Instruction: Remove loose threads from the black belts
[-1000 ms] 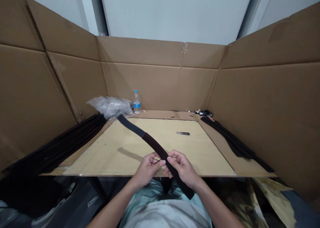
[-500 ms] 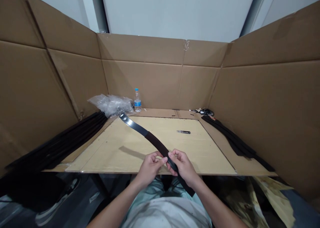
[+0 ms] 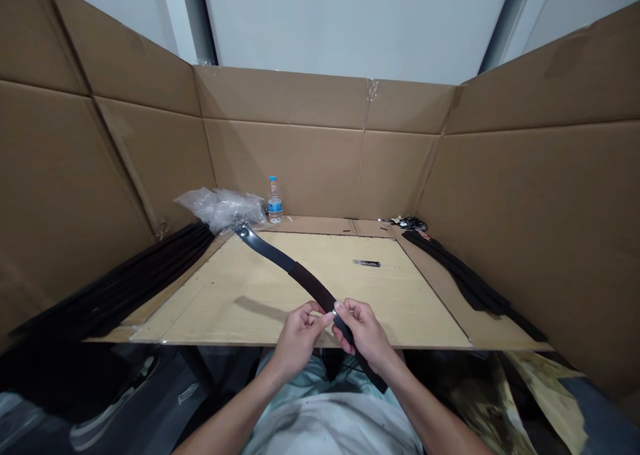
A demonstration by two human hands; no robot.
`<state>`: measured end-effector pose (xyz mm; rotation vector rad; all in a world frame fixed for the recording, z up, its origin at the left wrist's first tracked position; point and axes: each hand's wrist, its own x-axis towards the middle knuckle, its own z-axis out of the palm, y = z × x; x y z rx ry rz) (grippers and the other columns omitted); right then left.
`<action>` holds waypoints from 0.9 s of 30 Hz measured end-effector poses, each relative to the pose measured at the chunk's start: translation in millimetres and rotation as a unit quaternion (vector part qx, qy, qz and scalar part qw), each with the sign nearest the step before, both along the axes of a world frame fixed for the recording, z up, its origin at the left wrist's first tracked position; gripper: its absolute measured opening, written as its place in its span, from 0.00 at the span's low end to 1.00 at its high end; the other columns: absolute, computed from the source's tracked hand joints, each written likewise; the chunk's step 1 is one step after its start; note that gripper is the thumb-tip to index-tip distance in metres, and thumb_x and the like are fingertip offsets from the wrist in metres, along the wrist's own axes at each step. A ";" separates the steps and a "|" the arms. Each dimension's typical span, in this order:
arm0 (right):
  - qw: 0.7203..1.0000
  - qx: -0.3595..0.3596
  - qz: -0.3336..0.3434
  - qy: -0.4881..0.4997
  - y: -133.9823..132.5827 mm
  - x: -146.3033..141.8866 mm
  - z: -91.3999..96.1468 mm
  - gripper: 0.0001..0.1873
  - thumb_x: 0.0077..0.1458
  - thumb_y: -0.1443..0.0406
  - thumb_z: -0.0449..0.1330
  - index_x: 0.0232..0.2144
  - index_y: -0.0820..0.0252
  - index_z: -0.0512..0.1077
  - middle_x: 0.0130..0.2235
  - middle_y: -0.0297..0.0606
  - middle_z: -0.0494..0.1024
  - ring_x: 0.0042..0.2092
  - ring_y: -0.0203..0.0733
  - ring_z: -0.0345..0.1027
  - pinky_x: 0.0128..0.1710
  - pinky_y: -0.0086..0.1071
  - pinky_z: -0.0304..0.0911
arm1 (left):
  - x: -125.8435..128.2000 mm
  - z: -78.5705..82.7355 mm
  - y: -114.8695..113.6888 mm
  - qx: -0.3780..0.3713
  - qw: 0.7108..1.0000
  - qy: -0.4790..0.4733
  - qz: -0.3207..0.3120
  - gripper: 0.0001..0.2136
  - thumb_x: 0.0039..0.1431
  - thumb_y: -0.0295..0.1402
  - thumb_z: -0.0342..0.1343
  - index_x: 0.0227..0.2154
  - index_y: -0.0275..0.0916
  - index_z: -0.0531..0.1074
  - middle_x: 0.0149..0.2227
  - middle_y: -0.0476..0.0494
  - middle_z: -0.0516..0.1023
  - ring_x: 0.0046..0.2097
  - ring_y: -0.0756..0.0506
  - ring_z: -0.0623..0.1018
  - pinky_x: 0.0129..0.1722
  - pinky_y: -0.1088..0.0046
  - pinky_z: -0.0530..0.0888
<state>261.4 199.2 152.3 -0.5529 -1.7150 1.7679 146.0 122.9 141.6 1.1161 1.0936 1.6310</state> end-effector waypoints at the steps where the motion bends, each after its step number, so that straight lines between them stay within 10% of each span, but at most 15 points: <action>1: 1.000 -0.002 0.000 0.004 -0.6 -0.2 -0.3 0.28 0.48 0.43 0.58 0.23 0.60 0.58 0.16 0.28 0.67 0.13 0.27 0.53 0.10 0.21 0.45 | -0.4 1.1 -0.5 0.002 1.000 -0.002 -0.007 0.14 0.54 0.41 0.59 0.30 0.36 0.63 0.22 0.46 0.76 0.23 0.46 0.76 0.26 0.73 0.69; 11: 0.994 -0.008 0.063 0.093 -0.9 8.1 5.1 0.20 0.51 0.52 0.62 0.25 0.64 0.65 0.26 0.36 0.75 0.24 0.29 0.63 0.24 0.23 0.59 | -16.7 0.6 3.3 -0.006 0.998 0.012 0.069 0.18 0.47 0.42 0.64 0.22 0.35 0.63 0.19 0.50 0.71 0.20 0.54 0.67 0.22 0.80 0.61; 20: 0.996 0.021 0.083 0.035 2.1 10.7 2.9 0.19 0.36 0.65 0.73 0.32 0.65 0.74 0.33 0.38 0.78 0.34 0.36 0.71 0.37 0.28 0.65 | -14.1 11.7 -1.4 0.000 0.999 -0.039 -0.008 0.18 0.32 0.33 0.72 0.28 0.32 0.74 0.27 0.44 0.77 0.32 0.47 0.75 0.33 0.74 0.71; 27: 0.990 -0.037 0.136 -0.030 -1.2 16.7 8.3 0.29 0.33 0.62 0.73 0.28 0.59 0.56 0.23 0.29 0.74 0.24 0.36 0.71 0.22 0.27 0.66 | -12.0 15.0 -6.1 -0.005 0.998 -0.018 -0.057 0.13 0.35 0.31 0.70 0.25 0.32 0.75 0.23 0.47 0.76 0.24 0.50 0.73 0.26 0.76 0.70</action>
